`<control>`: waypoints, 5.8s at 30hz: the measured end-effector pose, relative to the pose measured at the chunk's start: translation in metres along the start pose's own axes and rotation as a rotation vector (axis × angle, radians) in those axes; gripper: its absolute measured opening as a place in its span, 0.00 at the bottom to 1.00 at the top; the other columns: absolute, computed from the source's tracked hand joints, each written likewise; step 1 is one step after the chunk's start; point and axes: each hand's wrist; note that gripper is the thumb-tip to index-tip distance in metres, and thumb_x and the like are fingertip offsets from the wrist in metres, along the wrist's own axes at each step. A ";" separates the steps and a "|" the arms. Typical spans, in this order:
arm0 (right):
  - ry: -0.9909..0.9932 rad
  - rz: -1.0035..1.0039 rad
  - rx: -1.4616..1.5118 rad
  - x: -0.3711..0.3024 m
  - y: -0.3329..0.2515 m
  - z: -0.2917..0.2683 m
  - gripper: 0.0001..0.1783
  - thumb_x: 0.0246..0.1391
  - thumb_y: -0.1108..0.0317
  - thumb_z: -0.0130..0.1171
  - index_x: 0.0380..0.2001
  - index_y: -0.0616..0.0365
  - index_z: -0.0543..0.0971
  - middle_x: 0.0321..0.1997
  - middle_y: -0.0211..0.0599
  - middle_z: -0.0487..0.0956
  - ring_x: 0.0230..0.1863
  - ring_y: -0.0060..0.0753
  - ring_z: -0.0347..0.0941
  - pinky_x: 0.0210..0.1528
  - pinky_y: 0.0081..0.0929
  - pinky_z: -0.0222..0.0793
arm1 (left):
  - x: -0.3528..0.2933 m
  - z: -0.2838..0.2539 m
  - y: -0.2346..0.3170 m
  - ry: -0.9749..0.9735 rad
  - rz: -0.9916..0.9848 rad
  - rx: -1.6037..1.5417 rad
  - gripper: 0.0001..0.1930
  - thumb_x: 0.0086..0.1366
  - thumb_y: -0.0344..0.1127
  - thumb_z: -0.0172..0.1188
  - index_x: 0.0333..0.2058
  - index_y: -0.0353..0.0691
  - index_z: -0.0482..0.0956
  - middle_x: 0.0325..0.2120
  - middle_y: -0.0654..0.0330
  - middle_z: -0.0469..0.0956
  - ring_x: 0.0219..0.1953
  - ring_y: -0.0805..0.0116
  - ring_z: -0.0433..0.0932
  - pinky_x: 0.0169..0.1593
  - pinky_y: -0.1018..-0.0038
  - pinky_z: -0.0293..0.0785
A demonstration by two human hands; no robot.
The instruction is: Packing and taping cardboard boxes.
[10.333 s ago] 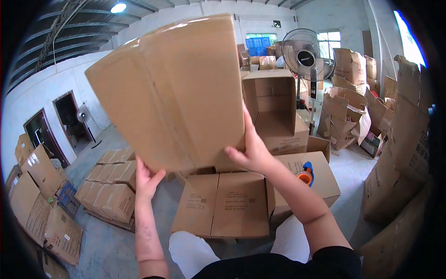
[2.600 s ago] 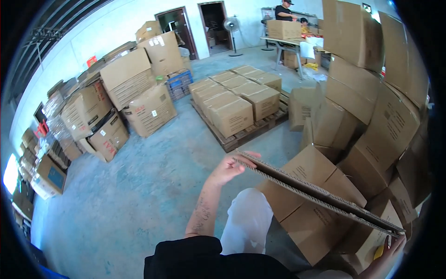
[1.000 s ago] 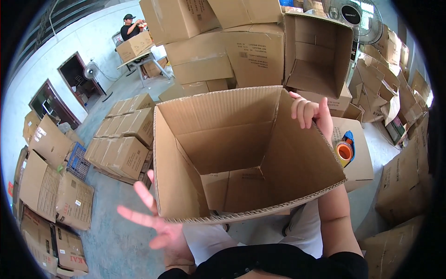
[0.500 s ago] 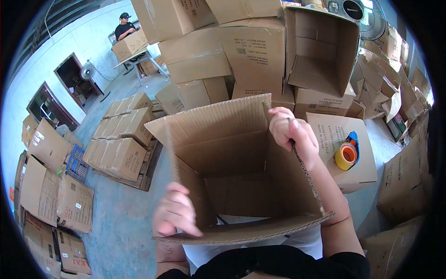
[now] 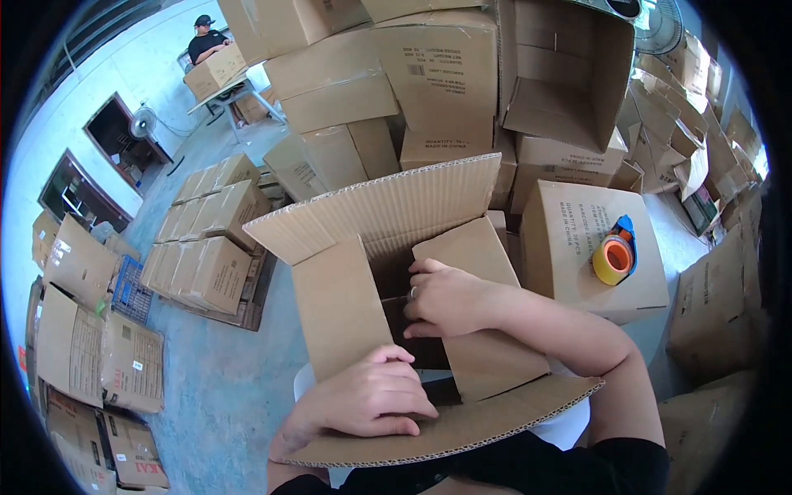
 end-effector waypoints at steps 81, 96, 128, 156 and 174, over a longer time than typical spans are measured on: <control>0.258 0.602 -0.124 -0.135 -0.122 0.018 0.49 0.39 0.30 0.59 0.65 0.36 0.65 0.72 0.53 0.58 0.72 0.64 0.51 0.72 0.58 0.42 | 0.032 -0.032 -0.001 -0.028 -0.340 0.668 0.30 0.66 0.42 0.56 0.66 0.44 0.64 0.65 0.49 0.64 0.67 0.51 0.63 0.69 0.50 0.54; 0.522 0.481 0.012 -0.155 -0.072 0.001 0.47 0.57 0.29 0.44 0.66 0.58 0.64 0.74 0.55 0.54 0.74 0.54 0.50 0.73 0.46 0.48 | 0.021 -0.019 -0.024 -0.027 -0.506 0.664 0.29 0.72 0.54 0.40 0.67 0.50 0.62 0.70 0.51 0.53 0.72 0.45 0.49 0.71 0.46 0.36; 0.405 1.654 0.180 -0.318 0.105 -0.001 0.30 0.51 0.52 0.63 0.46 0.70 0.76 0.39 0.47 0.80 0.41 0.33 0.79 0.41 0.30 0.74 | 0.005 -0.003 -0.019 0.078 -0.417 0.523 0.25 0.69 0.46 0.50 0.64 0.52 0.69 0.69 0.57 0.59 0.70 0.48 0.55 0.69 0.52 0.51; 1.138 0.147 0.333 0.034 0.005 -0.023 0.35 0.46 0.85 0.58 0.60 0.60 0.65 0.54 0.48 0.70 0.56 0.47 0.69 0.60 0.37 0.65 | -0.013 -0.070 -0.017 1.148 -0.250 -0.570 0.19 0.74 0.46 0.50 0.51 0.35 0.71 0.47 0.58 0.75 0.46 0.67 0.78 0.51 0.69 0.76; 0.932 0.121 0.008 0.024 -0.017 -0.037 0.38 0.37 0.84 0.65 0.57 0.56 0.74 0.48 0.44 0.75 0.48 0.46 0.75 0.49 0.35 0.74 | -0.030 -0.071 -0.009 0.730 -0.464 -0.487 0.23 0.77 0.51 0.42 0.30 0.39 0.72 0.23 0.67 0.70 0.22 0.81 0.69 0.27 0.81 0.69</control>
Point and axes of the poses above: each hand's wrist, its own x-axis towards the middle knuckle, its own z-axis out of the palm, y = z × x
